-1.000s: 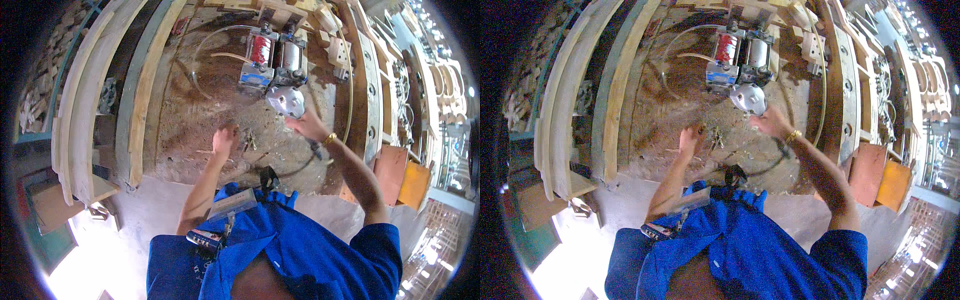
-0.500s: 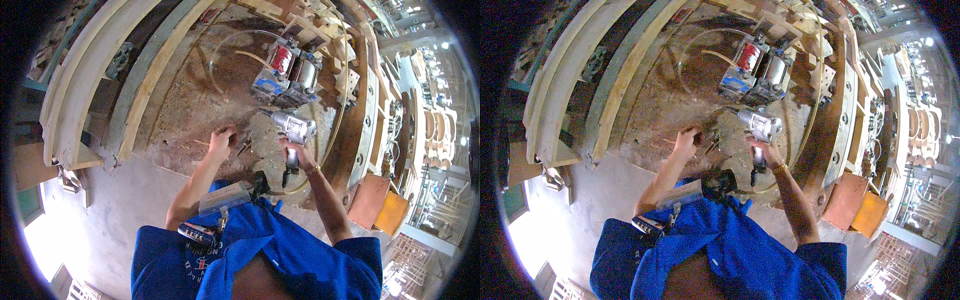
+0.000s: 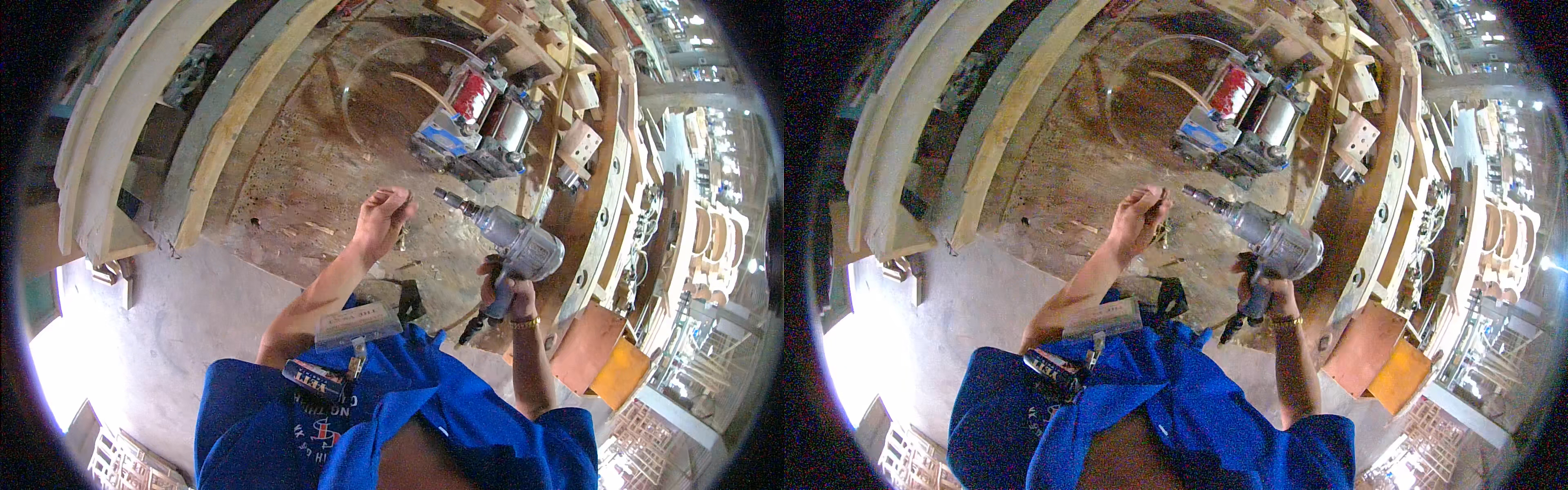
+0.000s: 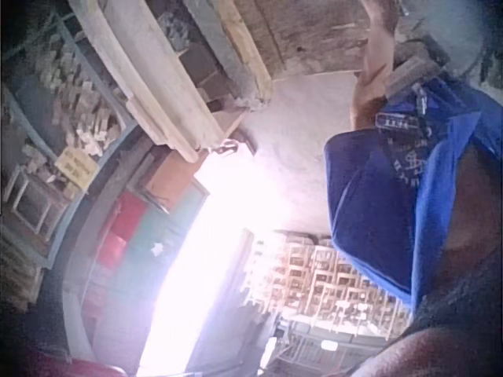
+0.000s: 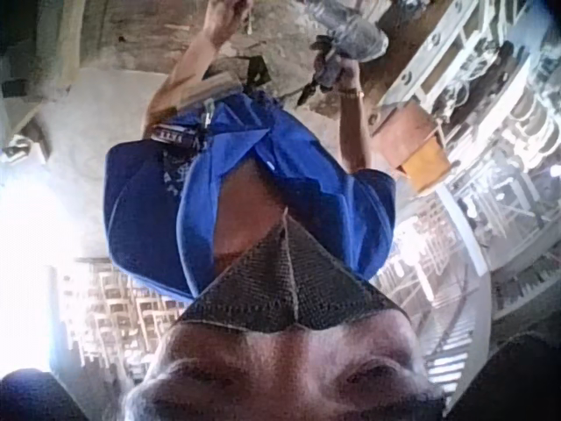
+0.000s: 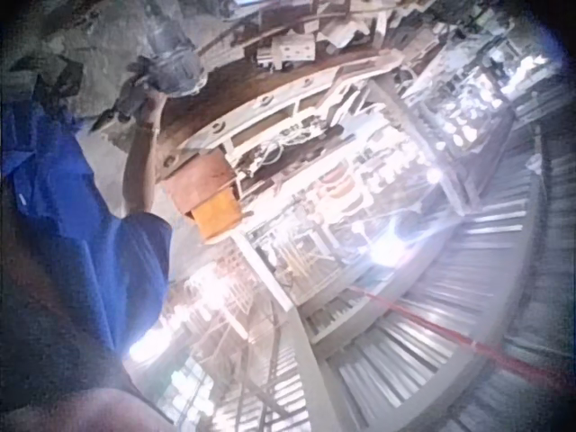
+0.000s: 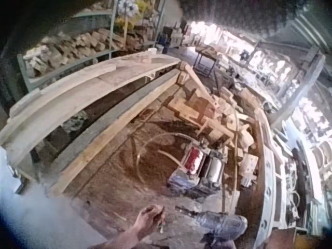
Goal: The person empties a bag of brass fasteners onto a workbench and sorts them by hand. They then walk to a pneumatic nail gun and load the fasteners into its magazine.
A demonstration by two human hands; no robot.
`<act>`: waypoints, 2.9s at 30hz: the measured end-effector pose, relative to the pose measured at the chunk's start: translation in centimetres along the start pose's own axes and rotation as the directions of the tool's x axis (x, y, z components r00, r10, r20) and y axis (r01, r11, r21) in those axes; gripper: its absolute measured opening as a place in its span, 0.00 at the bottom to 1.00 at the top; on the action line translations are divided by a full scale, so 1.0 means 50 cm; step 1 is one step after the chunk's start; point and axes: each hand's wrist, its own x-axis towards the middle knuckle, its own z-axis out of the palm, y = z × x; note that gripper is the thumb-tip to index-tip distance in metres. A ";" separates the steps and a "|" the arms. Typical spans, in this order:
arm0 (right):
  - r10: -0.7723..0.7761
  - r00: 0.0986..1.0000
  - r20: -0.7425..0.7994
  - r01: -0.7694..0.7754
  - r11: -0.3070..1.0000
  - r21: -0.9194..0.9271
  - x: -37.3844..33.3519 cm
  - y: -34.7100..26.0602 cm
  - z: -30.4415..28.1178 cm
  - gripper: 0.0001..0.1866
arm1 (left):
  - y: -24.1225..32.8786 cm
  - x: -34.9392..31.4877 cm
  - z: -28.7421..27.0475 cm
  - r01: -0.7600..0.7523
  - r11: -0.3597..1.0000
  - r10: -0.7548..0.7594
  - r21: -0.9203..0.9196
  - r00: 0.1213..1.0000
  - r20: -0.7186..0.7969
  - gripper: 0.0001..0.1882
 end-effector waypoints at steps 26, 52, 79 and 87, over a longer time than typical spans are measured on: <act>0.067 0.907 -0.415 -0.179 0.955 -0.236 -0.011 -0.089 0.005 0.25 | -0.114 0.113 0.093 0.238 0.911 -0.189 -0.337 0.967 0.170 0.02; 0.149 0.861 -0.487 -0.426 0.734 -0.529 0.101 -0.187 0.097 0.14 | -0.218 0.235 0.199 0.217 0.798 -0.330 -0.562 0.938 -0.105 0.16; 0.277 0.880 -0.385 -0.474 0.520 -0.710 0.122 -0.266 -0.031 0.11 | -0.015 0.139 0.338 -0.893 0.096 0.583 0.439 0.408 0.702 0.25; 0.215 0.940 -0.266 -0.321 0.288 -0.902 0.176 -0.301 -0.057 0.16 | -0.033 0.139 0.334 -0.831 0.176 0.514 0.527 0.534 0.671 0.24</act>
